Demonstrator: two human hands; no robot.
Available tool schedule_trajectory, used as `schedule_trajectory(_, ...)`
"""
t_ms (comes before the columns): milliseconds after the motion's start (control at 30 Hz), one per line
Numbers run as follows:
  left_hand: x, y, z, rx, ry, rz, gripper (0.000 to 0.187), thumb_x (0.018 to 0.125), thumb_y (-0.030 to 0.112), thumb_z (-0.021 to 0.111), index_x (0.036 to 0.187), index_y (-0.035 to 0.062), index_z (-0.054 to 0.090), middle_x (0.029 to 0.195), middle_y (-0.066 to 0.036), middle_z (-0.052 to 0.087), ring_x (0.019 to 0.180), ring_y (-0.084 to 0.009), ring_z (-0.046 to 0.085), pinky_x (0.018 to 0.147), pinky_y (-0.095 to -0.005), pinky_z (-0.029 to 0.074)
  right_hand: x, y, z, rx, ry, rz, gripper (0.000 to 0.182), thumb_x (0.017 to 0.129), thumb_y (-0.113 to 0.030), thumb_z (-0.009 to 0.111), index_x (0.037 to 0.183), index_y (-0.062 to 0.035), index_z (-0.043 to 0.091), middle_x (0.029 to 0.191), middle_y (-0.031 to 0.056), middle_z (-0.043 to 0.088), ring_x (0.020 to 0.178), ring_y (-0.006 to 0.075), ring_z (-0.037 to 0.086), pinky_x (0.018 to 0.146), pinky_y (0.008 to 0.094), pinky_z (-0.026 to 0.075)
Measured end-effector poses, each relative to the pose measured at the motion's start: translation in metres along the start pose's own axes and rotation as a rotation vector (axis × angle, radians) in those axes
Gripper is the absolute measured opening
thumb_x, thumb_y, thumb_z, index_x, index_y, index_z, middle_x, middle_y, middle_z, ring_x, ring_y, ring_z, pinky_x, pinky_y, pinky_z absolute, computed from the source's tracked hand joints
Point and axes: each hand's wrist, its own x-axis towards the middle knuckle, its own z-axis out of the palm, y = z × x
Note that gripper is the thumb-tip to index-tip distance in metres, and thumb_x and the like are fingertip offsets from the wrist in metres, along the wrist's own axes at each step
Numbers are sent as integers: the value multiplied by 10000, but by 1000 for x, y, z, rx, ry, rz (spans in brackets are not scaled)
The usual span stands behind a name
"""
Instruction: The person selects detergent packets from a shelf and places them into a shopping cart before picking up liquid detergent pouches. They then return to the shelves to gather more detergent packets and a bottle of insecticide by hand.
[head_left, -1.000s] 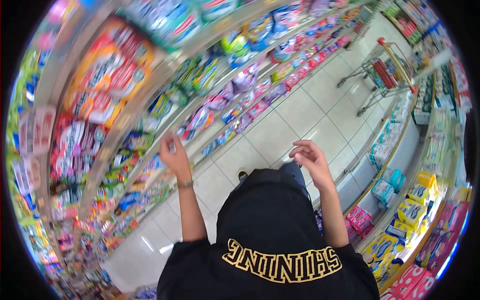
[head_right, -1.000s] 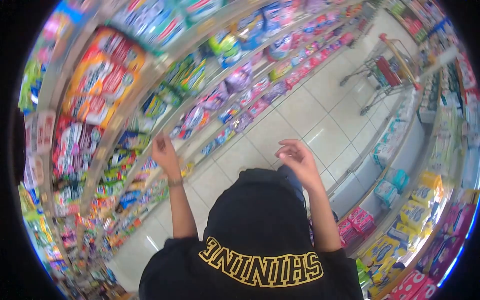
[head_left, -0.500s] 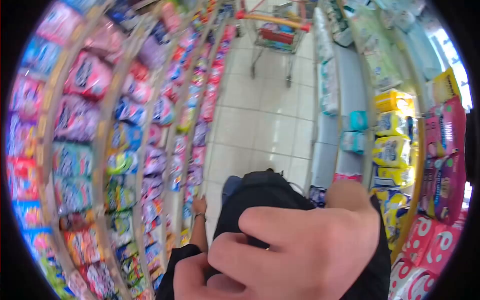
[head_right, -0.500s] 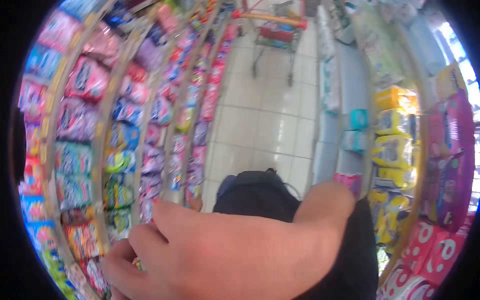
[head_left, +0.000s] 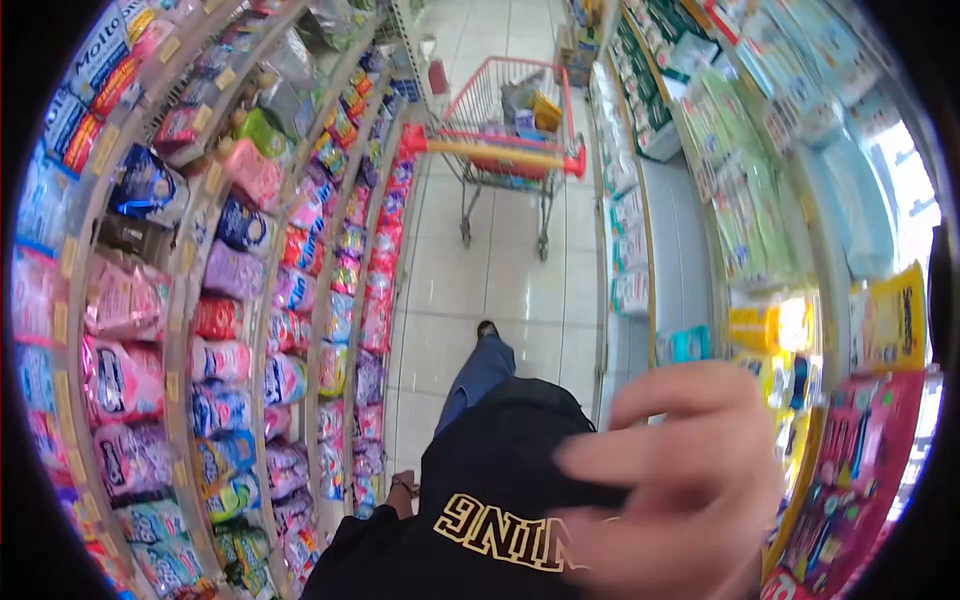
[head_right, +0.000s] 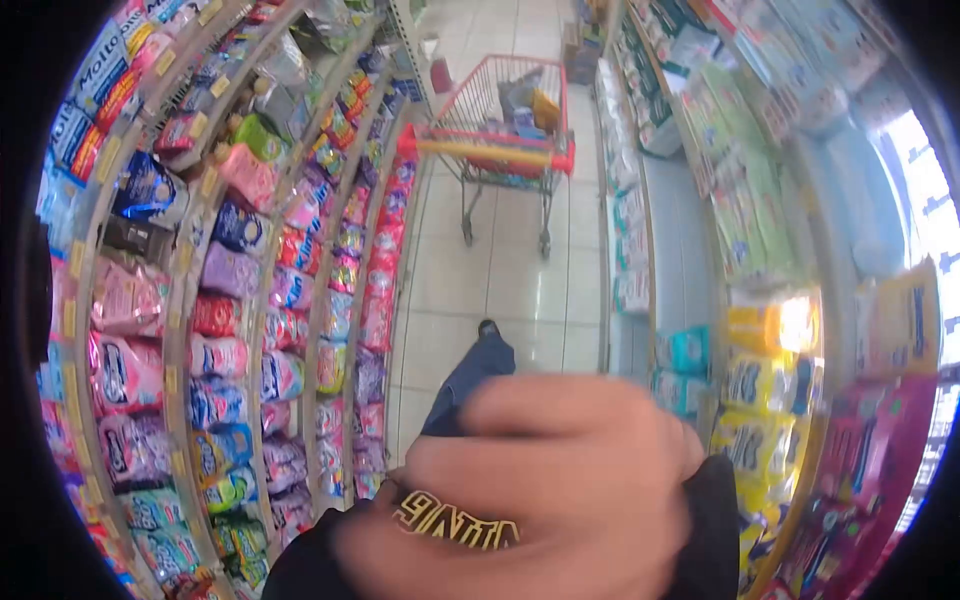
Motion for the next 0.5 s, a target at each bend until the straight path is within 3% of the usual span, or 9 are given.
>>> schedule_trajectory(33, 24, 32, -35, -295, 157, -66, 315, 919, 354, 593, 1075, 83, 630, 958, -132, 668, 827, -269, 668, 634, -450, 524, -4, 32, -14, 167, 179, 40, 124, 863, -229, 748, 836, -151, 656, 868, 13, 669, 623, 189, 635, 446, 272, 446)
schedule_trajectory(67, 48, 76, -68, -612, 313, -35, 308, 916, 334, 617, 1082, 74, 617, 912, -132, 657, 760, -256, 656, 584, -418, 513, -8, 74, -32, 371, 318, -90, 293, 941, -319, 638, 1149, -113, 641, 852, 33, 599, 614, 168, 592, 518, 280, 437)
schedule_trajectory(133, 56, 190, -129, -889, 470, 177, 310, 909, 294, 665, 1095, 57, 593, 819, -133, 635, 624, -230, 632, 484, -353, 491, -9, 128, -56, 601, 753, 121, 313, 934, -211, 642, 1160, -70, 477, 854, 75, 533, 618, 200, 573, 522, 288, 451)
schedule_trajectory(167, 52, 252, -152, -1070, 477, 222, 467, 927, 317, 656, 1278, 57, 491, 836, -120, 649, 636, -199, 636, 492, -342, 497, -10, 162, -71, 524, 731, 255, 265, 933, -178, 631, 1122, -74, 477, 853, 77, 533, 621, 190, 567, 525, 278, 446)
schedule_trajectory(233, 19, 377, -203, -992, 413, 404, 549, 987, 373, 572, 1402, 62, 392, 1006, -134, 674, 814, -210, 673, 665, -365, 539, -16, 236, -94, 401, 714, 542, 200, 926, -133, 619, 1066, -73, 490, 848, 70, 545, 630, 167, 565, 531, 263, 439)
schedule_trajectory(267, 6, 431, -220, -1080, 372, 525, 528, 995, 371, 593, 1404, 109, 388, 930, -103, 676, 766, -175, 669, 619, -315, 525, -24, 272, -100, 358, 722, 722, 179, 921, -120, 619, 1049, -69, 505, 844, 60, 558, 638, 153, 569, 534, 259, 436)
schedule_trajectory(300, -27, 485, -233, -1081, 324, 667, 552, 1001, 390, 582, 1425, 103, 376, 973, -111, 669, 827, -193, 674, 675, -330, 544, -31, 306, -105, 378, 713, 727, 179, 921, -120, 619, 1049, -69, 505, 844, 60, 558, 638, 153, 569, 534, 259, 436)
schedule_trajectory(367, -80, 580, -251, -1055, 195, 802, 673, 977, 441, 613, 1478, 96, 325, 1093, -123, 632, 950, -213, 659, 778, -369, 557, -44, 376, -118, 272, 627, 1066, 150, 908, -118, 648, 999, -64, 542, 810, 39, 588, 654, 123, 583, 535, 259, 435)
schedule_trajectory(500, -97, 721, -248, -1114, 69, 919, 710, 951, 470, 649, 1446, 71, 332, 1133, -117, 604, 1038, -216, 634, 837, -375, 550, -73, 540, -139, 142, 447, 1213, 143, 888, -112, 666, 987, -56, 580, 787, 22, 617, 669, 106, 600, 543, 253, 441)
